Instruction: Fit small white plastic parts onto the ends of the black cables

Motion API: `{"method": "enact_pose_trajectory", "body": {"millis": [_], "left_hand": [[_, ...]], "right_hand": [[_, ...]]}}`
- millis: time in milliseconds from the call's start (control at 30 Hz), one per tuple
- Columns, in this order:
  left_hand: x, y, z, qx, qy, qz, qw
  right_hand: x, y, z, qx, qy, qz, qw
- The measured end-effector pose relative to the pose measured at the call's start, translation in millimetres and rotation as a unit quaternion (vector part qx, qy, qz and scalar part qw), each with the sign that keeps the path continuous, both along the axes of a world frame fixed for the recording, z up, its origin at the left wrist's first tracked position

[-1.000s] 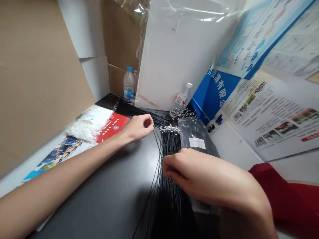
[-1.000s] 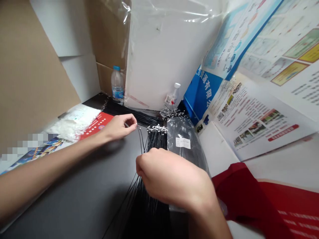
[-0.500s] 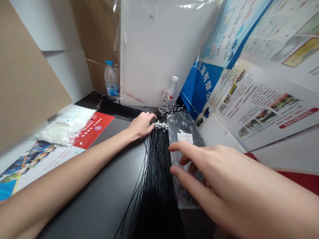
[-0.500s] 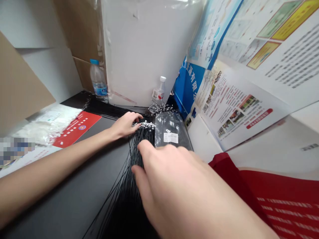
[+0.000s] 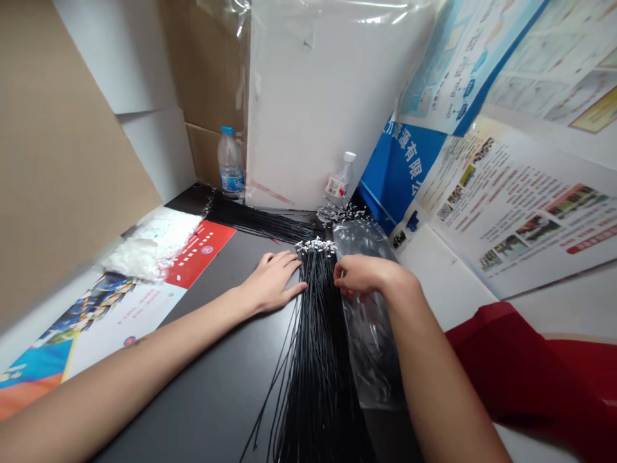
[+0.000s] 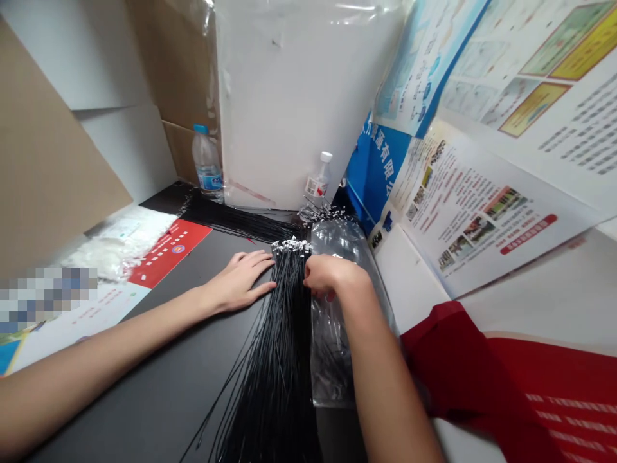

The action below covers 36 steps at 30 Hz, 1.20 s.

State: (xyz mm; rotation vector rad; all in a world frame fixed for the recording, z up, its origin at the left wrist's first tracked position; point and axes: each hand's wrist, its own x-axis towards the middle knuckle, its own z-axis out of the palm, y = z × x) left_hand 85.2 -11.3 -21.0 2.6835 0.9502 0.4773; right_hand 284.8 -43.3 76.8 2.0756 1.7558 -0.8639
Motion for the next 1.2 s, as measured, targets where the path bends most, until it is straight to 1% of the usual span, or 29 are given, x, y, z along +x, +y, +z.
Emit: {"method": "enact_pose_trajectory", "body": {"millis": [100, 200, 267, 367, 500, 567, 733, 1033, 1200], "left_hand": [[5, 5, -1.9, -0.016, -0.013, -0.016, 1.000], [4, 5, -3.4, -0.029, -0.038, -0.022, 0.999], [3, 5, -3.5, -0.034, -0.049, -0.019, 0.998], [1, 3, -3.0, -0.035, -0.059, -0.019, 0.997], [1, 3, -3.7, -0.031, -0.066, -0.025, 0.997], [1, 2, -4.2, -0.029, -0.066, -0.025, 0.997], [1, 2, -4.3, -0.030, -0.063, -0.021, 0.997], [1, 2, -3.7, -0.025, -0.057, -0.022, 0.998], [2, 2, -4.3, -0.021, -0.057, -0.024, 0.998]], "right_hand": [[-1, 2, -5.3, 0.011, -0.006, 0.019, 1.000], [-1, 3, -2.6, 0.029, -0.033, 0.036, 0.998], [-1, 5, -1.6, 0.077, -0.072, 0.060, 0.993], [0, 11, -5.2, 0.161, -0.134, 0.086, 0.974], [-2, 17, -15.4, 0.236, -0.204, 0.068, 0.948], [-5, 19, -19.7, 0.263, -0.228, 0.069, 0.935], [-10, 22, -26.1, 0.273, -0.257, 0.082, 0.923], [-4, 26, -32.7, 0.265, -0.260, 0.084, 0.925], [-3, 24, -30.8, 0.260, -0.258, 0.082, 0.927]]}}
